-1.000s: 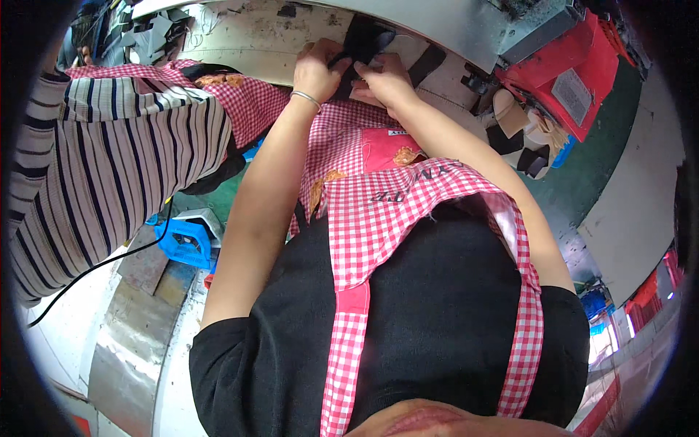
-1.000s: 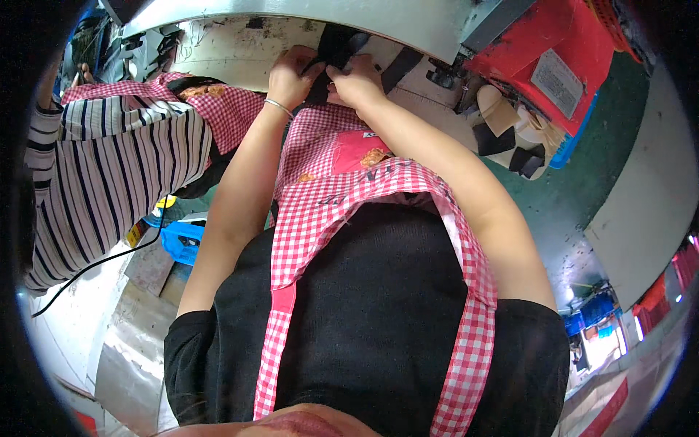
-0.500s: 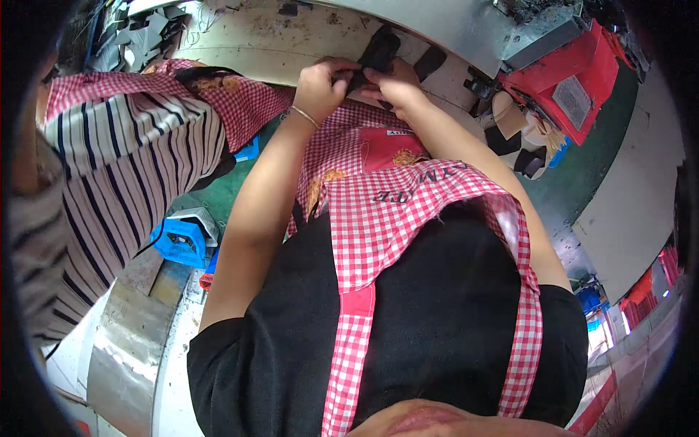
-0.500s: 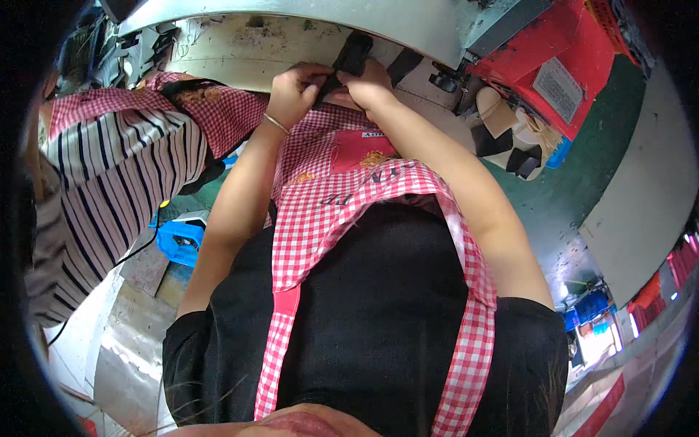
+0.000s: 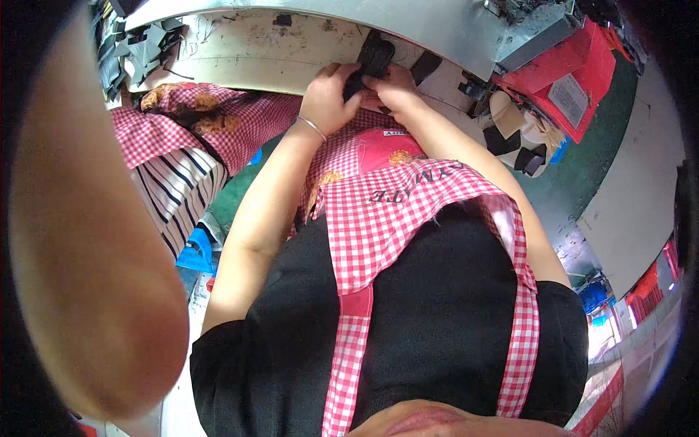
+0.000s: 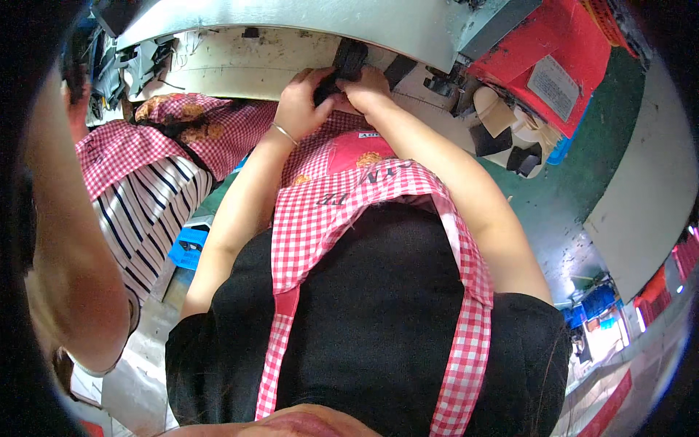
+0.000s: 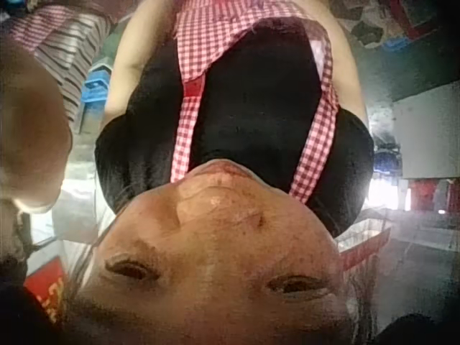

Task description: The person feeds black fabric pieces into a machine with rotating rollers, likely a shearing or finishing device. They handle the fabric by hand, guiding it through the machine and stacking the processed pieces into a yellow basket.

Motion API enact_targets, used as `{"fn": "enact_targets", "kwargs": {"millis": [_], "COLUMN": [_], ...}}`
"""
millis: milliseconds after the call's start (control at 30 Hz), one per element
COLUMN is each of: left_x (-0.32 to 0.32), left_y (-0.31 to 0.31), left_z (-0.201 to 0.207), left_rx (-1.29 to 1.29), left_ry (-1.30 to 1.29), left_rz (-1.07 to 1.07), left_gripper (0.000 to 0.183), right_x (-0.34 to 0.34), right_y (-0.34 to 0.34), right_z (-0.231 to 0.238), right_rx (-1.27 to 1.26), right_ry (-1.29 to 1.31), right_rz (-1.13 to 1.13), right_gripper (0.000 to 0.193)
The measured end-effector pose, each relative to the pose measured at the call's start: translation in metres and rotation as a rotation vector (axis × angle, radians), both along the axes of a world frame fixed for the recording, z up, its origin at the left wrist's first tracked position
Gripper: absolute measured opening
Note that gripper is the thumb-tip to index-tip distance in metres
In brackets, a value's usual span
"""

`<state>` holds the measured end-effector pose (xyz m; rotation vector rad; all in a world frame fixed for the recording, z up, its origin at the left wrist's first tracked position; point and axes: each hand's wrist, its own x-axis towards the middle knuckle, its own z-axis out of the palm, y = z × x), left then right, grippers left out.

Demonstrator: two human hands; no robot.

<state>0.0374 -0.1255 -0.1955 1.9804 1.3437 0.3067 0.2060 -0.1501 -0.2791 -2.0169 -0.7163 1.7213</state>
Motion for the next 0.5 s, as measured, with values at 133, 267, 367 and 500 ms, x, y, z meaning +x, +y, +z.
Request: {"fn": "enact_targets", "kwargs": {"millis": [133, 267, 367, 500], "left_x": [-0.011, -0.017, -0.022, -0.020], "left_y": [0.007, 0.012, 0.017, 0.014], "left_z": [-0.013, -0.033, -0.041, -0.038], "left_rx": [-0.276, -0.416, -0.471, -0.371], "left_ry": [-0.107, -0.203, -0.204, -0.210], "left_rz": [0.204, 0.255, 0.277, 0.246], "left_gripper": [0.038, 0.029, 0.027, 0.022], "right_x": [-0.001, 0.003, 0.002, -0.002], "right_y": [0.004, -0.002, 0.000, 0.000], "right_z": [0.017, -0.001, 0.002, -0.005], "right_rx": [-0.057, 0.039, 0.002, 0.010], "right_ry": [0.156, 0.105, 0.008, 0.005], "right_rz": [-0.101, -0.013, 0.021, 0.007], "right_gripper": [0.036, 0.039, 0.042, 0.048]}}
